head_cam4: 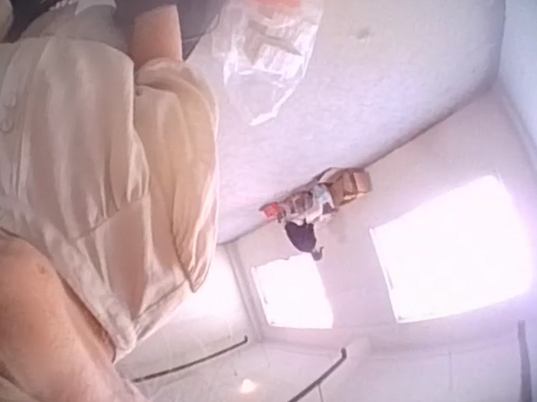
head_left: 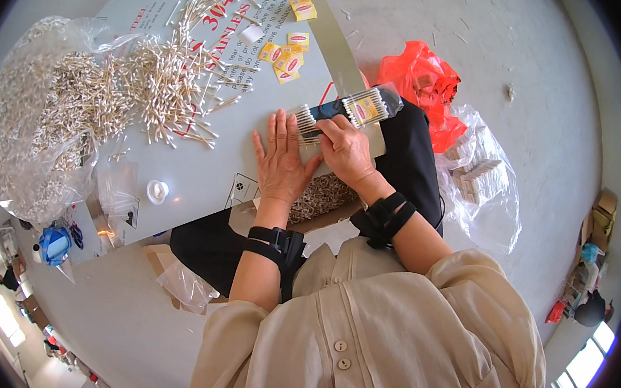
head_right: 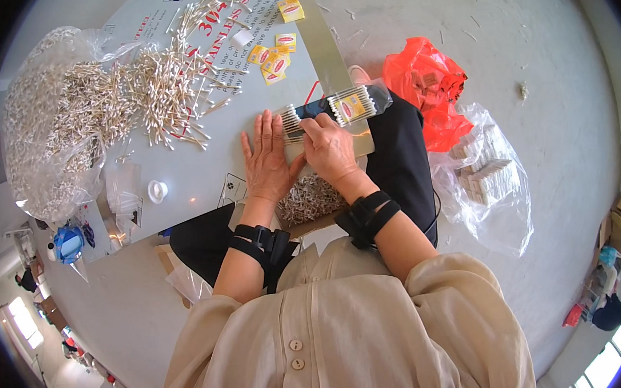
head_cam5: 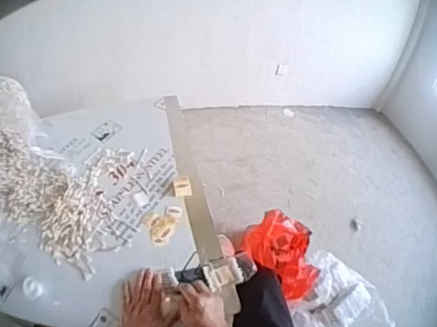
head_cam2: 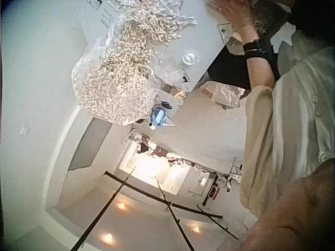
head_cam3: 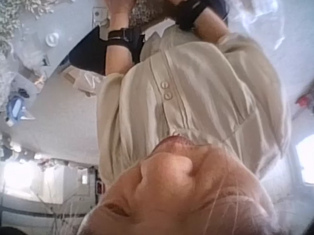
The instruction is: Arranging and packaging small white components into a plastic sleeve at a workbench.
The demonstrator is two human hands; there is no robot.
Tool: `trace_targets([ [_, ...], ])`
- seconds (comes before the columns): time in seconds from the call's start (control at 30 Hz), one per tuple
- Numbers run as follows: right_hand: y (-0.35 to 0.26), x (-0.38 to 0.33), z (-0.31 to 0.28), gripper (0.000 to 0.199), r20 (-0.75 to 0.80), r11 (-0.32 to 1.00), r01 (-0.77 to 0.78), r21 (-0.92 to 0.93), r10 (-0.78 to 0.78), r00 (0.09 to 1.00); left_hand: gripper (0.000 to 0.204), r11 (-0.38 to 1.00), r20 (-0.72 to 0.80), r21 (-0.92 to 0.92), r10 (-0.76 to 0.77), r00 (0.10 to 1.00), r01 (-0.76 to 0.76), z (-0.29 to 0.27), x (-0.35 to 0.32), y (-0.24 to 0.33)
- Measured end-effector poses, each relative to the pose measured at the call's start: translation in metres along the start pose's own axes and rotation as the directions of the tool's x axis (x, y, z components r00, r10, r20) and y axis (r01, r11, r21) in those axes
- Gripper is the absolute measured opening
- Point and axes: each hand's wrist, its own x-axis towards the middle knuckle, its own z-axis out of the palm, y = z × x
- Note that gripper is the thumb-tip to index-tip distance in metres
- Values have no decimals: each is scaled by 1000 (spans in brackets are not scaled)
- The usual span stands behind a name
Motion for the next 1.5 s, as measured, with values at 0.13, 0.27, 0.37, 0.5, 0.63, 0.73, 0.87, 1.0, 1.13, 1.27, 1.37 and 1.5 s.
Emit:
trace_targets([
  [0.13, 3, 0, 2, 10, 21, 999, 15, -51, -14, 1000, 92, 1000, -5, 3, 1, 1000, -1, 0, 0, 0],
  [0.27, 1, 0, 3, 14, 34, 998, -43, -39, 44, 998, 92, 1000, 5, 15, -1, 1000, 1, 0, 0, -1],
  [0.37, -2, 6, 2, 18, 22, 998, -58, -28, 58, 998, 90, 1000, -9, 14, 4, 1000, -4, 1, 0, -1],
  [0.5, -3, 9, 2, 20, 54, 995, -67, -73, 71, 996, 89, 1000, -27, 19, 10, 1000, -10, 3, -1, -2],
  [0.63, -2, 10, 3, 16, 76, 992, -63, -113, 72, 995, 89, 1000, -16, 12, 6, 1000, -5, 2, 0, -1],
  [0.73, 0, 9, 4, 13, 96, 991, -50, -127, 62, 993, 89, 1000, -27, 12, 8, 1000, -7, 2, 1, -1],
  [0.87, -2, 10, 4, 14, 67, 995, -44, -94, 50, 997, 89, 1000, -24, 15, 4, 1000, -3, 3, 1, -2],
  [1.0, -4, 16, 4, 17, 63, 994, -62, -85, 68, 996, 89, 1000, -11, -1, -1, 1000, 1, 2, 0, -2],
  [1.13, -3, 22, 6, 19, 97, 993, -38, -112, 49, 994, 90, 1000, -27, 10, 10, 1000, -10, 2, 0, -2],
  [1.27, 1, 23, 9, 18, 138, 991, -23, -135, 42, 990, 88, 1000, -33, -1, 14, 999, -14, 2, 0, -2],
  [1.37, 3, 23, 12, 20, 126, 991, -16, -130, 33, 991, 87, 1000, -37, -6, 19, 999, -20, 1, 0, -2],
  [1.5, -1, 32, 7, 28, 77, 994, -88, -61, 93, 993, 87, 1000, -44, -11, 23, 999, -24, 4, -1, -3],
])
